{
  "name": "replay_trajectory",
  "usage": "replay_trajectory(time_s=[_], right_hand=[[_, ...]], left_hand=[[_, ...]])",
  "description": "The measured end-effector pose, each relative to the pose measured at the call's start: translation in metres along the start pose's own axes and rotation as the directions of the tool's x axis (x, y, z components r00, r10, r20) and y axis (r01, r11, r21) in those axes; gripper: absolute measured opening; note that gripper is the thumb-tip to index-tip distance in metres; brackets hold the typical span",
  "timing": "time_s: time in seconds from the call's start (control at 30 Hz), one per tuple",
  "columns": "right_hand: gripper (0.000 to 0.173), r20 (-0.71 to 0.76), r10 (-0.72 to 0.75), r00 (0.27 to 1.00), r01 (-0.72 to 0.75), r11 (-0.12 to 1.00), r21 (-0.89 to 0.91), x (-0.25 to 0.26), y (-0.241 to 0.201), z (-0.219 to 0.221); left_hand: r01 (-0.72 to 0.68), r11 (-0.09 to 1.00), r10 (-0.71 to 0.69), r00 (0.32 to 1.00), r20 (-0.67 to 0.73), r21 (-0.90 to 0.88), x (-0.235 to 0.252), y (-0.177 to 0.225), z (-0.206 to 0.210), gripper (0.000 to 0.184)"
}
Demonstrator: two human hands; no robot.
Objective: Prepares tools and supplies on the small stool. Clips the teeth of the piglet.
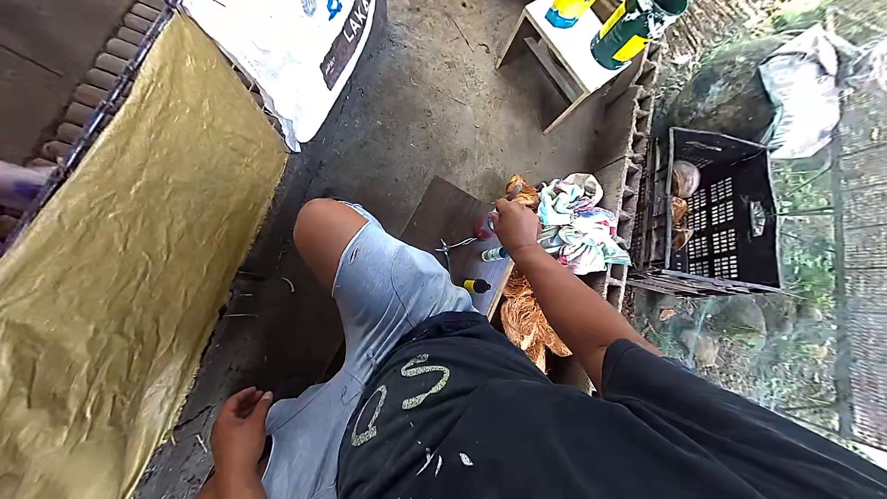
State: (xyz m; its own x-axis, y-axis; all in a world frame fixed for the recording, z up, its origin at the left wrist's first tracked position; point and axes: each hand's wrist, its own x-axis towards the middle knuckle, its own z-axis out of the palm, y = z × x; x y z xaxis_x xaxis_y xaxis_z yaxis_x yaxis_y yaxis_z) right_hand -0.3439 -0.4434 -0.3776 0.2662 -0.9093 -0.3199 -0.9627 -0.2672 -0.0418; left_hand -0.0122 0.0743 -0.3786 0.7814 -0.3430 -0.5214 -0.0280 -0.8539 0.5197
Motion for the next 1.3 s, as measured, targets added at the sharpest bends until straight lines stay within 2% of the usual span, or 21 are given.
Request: replay_trajectory(time_s=[0.17, 0.27, 0.43, 0.53, 0.63, 1.07, 1.17, 1.3], right_hand=[[0.020, -0.075, 0.069, 0.995, -0.051, 0.975, 0.215, 0.005, 0.007, 0.007], [0.024, -0.043, 0.058, 0.997, -0.044, 0.960, 0.275, 0.004, 0.011, 0.005], [0.018, 0.080, -0.011, 0.997, -0.001, 0.989, 0.147, 0.004, 0.024, -0.006], [0.013, 0.153, -0.038, 0.987, -0.014, 0.945, 0.327, 0.010, 0.031, -0.009], [0.013, 0.131, -0.068, 0.989, 0.035, 0.970, 0.242, 0.014, 0.033, -0.010], [0.015, 0.222, -0.059, 0.973, -0.012, 0.952, 0.307, 0.020, 0.029, -0.011], [0.015, 0.212, -0.065, 0.975, 0.010, 0.968, 0.251, 0.020, 0.032, -0.012], [0.016, 0.216, -0.143, 0.966, 0.084, 0.962, 0.261, 0.021, 0.035, -0.014]], left_hand=[[0.017, 1.000, -0.017, 1.000, -0.004, 0.003, -0.002, -0.003, 0.002, 0.036], [0.031, 1.000, -0.031, 0.999, -0.011, -0.003, -0.002, -0.003, 0.002, 0.035], [0.033, 0.999, -0.033, 0.999, -0.002, 0.002, -0.001, -0.002, 0.003, 0.033], [0.034, 0.999, -0.034, 0.999, 0.008, 0.006, 0.000, -0.001, 0.003, 0.033], [0.039, 0.999, -0.039, 0.999, 0.020, 0.000, 0.002, 0.001, 0.002, 0.034], [0.032, 0.999, -0.033, 0.999, 0.037, 0.022, 0.001, -0.001, 0.000, 0.036], [0.032, 0.999, -0.032, 0.999, 0.033, 0.003, 0.001, -0.003, 0.002, 0.034], [0.038, 0.999, -0.039, 0.997, 0.063, 0.017, -0.001, -0.010, 0.003, 0.036]])
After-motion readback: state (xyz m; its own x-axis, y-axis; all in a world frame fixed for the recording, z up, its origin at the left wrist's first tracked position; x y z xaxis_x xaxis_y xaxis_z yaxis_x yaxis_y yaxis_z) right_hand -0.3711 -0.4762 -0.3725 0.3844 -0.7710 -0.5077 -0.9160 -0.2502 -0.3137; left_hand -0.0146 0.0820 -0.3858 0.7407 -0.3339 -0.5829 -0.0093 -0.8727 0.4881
